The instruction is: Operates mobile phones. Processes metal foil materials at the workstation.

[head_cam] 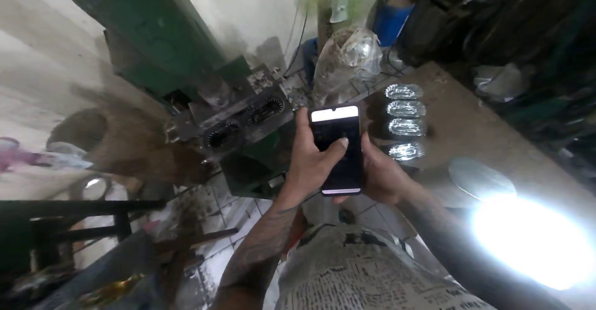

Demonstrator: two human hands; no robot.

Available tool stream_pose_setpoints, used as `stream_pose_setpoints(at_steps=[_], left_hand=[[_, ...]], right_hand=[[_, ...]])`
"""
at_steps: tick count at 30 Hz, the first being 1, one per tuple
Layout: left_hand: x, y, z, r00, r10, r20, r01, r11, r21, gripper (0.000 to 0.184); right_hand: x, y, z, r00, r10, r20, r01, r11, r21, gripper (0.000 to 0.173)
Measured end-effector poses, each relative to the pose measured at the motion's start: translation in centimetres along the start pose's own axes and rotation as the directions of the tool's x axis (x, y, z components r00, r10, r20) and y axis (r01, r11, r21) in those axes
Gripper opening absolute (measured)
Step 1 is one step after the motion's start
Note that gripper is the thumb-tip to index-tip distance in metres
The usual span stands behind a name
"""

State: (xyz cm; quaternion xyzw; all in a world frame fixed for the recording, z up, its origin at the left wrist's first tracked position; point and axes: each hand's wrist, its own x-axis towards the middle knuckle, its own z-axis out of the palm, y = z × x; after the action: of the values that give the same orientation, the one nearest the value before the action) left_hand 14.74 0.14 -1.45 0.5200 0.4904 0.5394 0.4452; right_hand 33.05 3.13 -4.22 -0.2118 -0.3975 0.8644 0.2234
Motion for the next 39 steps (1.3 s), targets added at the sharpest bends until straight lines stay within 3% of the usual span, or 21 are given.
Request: stream_pose_setpoints(at_steps=[7, 12, 15, 32, 39], left_hand=[[0.1, -0.2, 0.2, 0.998, 0.016, -0.054, -0.015, 1.000, 0.022, 0.079], [0.0, -0.8, -0.5, 0.991, 0.117, 0.062, -0.100, 0.968, -0.232, 0.063], [0.2, -0.9, -0.7, 0.986, 0.141, 0.086, -0.110, 0.949, -0.297, 0.056], [0.0, -0.9, -0.3, 0.985, 0.133, 0.110, -0.097, 0.954, -0.283, 0.066], [0.5, -0.7, -0.6, 0.982, 0.144, 0.118, -0.104, 0.950, -0.295, 0.053]], right_hand=[[0.1, 0.0, 0.2, 1.000, -0.009, -0.008, 0.008, 0.999, -0.037, 0.070], [0.1, 0.2, 0.0, 1.000, -0.009, 0.024, 0.009, 1.000, -0.005, 0.074], [0.1, 0.2, 0.0, 1.000, -0.007, 0.028, 0.007, 1.000, 0.009, 0.074], [-0.6, 0.1, 0.3, 1.000, -0.010, -0.001, 0.010, 1.000, 0.006, 0.073], [-0.6, 0.1, 0.2, 1.000, -0.015, -0.007, 0.015, 1.000, 0.000, 0.075]])
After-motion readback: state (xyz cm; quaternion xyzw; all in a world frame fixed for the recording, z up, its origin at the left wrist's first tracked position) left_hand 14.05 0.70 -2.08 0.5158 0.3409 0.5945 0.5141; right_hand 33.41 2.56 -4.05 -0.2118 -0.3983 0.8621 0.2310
